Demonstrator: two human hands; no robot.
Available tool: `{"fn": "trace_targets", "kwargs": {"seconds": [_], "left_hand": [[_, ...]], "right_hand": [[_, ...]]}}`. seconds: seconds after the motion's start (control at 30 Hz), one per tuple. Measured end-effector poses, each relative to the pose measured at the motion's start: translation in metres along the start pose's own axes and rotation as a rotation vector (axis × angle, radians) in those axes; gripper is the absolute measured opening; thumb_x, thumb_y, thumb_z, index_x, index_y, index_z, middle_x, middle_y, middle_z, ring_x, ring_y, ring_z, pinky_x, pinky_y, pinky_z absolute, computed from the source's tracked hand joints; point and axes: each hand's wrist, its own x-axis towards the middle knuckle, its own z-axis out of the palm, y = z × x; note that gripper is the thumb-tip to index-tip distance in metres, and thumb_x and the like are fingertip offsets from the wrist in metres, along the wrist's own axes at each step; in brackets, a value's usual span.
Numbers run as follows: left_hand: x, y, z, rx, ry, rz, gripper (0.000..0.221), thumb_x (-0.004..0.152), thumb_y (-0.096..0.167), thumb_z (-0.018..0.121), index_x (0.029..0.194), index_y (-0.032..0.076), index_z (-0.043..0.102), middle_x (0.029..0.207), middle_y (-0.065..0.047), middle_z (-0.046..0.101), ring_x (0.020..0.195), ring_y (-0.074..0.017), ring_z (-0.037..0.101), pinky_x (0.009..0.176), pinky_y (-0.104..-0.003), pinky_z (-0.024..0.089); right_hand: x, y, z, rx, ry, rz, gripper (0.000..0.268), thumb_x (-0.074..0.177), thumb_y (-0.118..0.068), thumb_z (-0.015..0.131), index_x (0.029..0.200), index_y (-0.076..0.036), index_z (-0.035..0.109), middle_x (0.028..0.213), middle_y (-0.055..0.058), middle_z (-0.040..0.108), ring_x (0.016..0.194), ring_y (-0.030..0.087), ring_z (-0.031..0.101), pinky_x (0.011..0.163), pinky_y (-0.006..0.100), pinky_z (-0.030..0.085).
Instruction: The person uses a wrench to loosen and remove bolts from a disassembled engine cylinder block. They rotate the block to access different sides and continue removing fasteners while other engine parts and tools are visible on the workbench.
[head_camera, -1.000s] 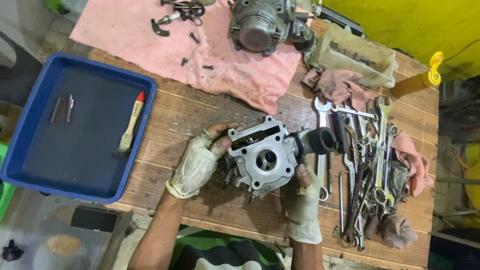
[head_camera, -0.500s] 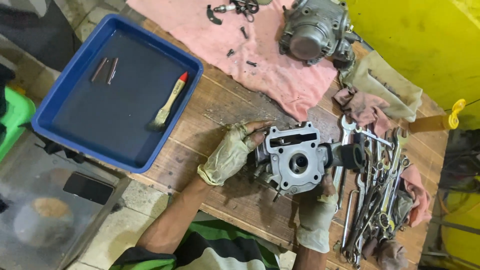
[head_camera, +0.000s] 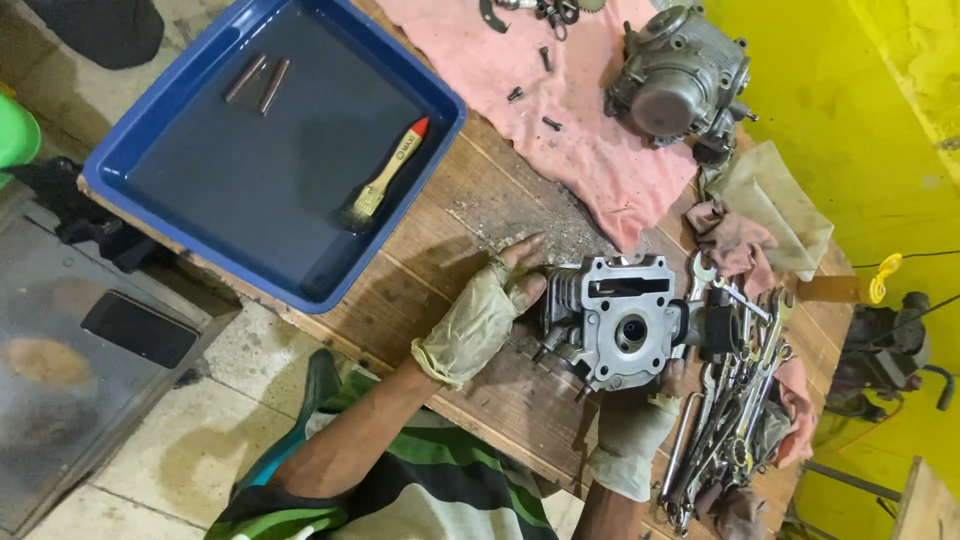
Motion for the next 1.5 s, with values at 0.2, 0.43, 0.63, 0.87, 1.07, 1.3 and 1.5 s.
{"fn": "trace_targets", "kwargs": {"seconds": [0.2,0.43,0.63,0.87,1.07,1.3,1.5], "left_hand": [[0.009,-0.033,-0.014,-0.282,-0.101,0.229,0.056,0.096,-0.015,0.048,0.146,0.008,0.055,0.14,-0.015,0.06,0.13,-0.0166,0.059,0.108,-0.025,0.051],[0.01,-0.012,-0.01,0.314,-0.127,0.351,0.075,0.085,-0.004,0.073,0.152,0.015,0.046,0.154,-0.012,0.055,0.144,-0.0211,0.051,0.122,-0.033,0.037],[0.017,0.01,-0.012,0.488,-0.24,0.334,0.064,0.084,0.002,0.076,0.145,0.01,0.056,0.145,-0.009,0.064,0.137,-0.0209,0.057,0.121,-0.034,0.039],[-0.005,0.045,0.012,0.691,-0.11,0.164,0.054,0.09,0.023,0.069,0.142,0.015,0.061,0.143,-0.004,0.069,0.136,-0.0172,0.062,0.118,-0.034,0.043],[-0.03,0.053,0.051,1.127,-0.131,0.582,0.084,0.088,0.061,0.062,0.155,0.014,0.04,0.159,-0.021,0.046,0.153,-0.0449,0.03,0.12,-0.059,0.028],[-0.021,0.031,0.049,1.292,-0.136,0.647,0.1,0.078,0.068,0.07,0.156,0.013,0.041,0.157,-0.023,0.037,0.151,-0.0406,0.031,0.119,-0.053,0.033],[-0.021,0.038,0.048,1.438,-0.006,0.62,0.105,0.064,0.072,0.077,0.153,0.022,0.049,0.161,-0.016,0.034,0.148,-0.0384,0.038,0.109,-0.06,0.028]], "right_hand": [[-0.013,0.0,0.011,-0.072,-0.076,-0.071,0.075,0.084,-0.047,0.058,0.149,-0.011,0.051,0.148,0.013,0.058,0.136,0.032,0.055,0.112,0.048,0.044],[-0.014,-0.006,0.019,-0.104,-0.174,-0.165,0.088,0.078,-0.046,0.064,0.151,-0.002,0.047,0.145,0.019,0.058,0.133,0.035,0.056,0.112,0.047,0.045],[0.002,-0.005,-0.002,-0.134,-0.116,-0.191,0.073,0.08,-0.039,0.065,0.139,0.004,0.056,0.132,0.022,0.065,0.118,0.037,0.063,0.095,0.047,0.052],[0.012,-0.002,-0.006,0.119,-0.225,-0.176,0.055,0.084,-0.024,0.074,0.123,0.011,0.061,0.12,0.028,0.07,0.107,0.04,0.069,0.095,0.05,0.057],[-0.018,-0.049,0.029,0.051,-0.142,0.004,0.088,0.064,-0.031,0.076,0.138,0.01,0.053,0.128,0.03,0.068,0.114,0.043,0.066,0.099,0.051,0.055],[-0.005,-0.053,0.014,-0.095,-0.173,-0.045,0.082,0.066,-0.037,0.078,0.137,0.002,0.06,0.126,0.019,0.073,0.113,0.034,0.07,0.095,0.046,0.059],[-0.006,-0.055,0.013,-0.135,-0.301,-0.16,0.074,0.073,-0.038,0.082,0.134,-0.002,0.063,0.129,0.017,0.074,0.117,0.032,0.071,0.099,0.046,0.059]]}}
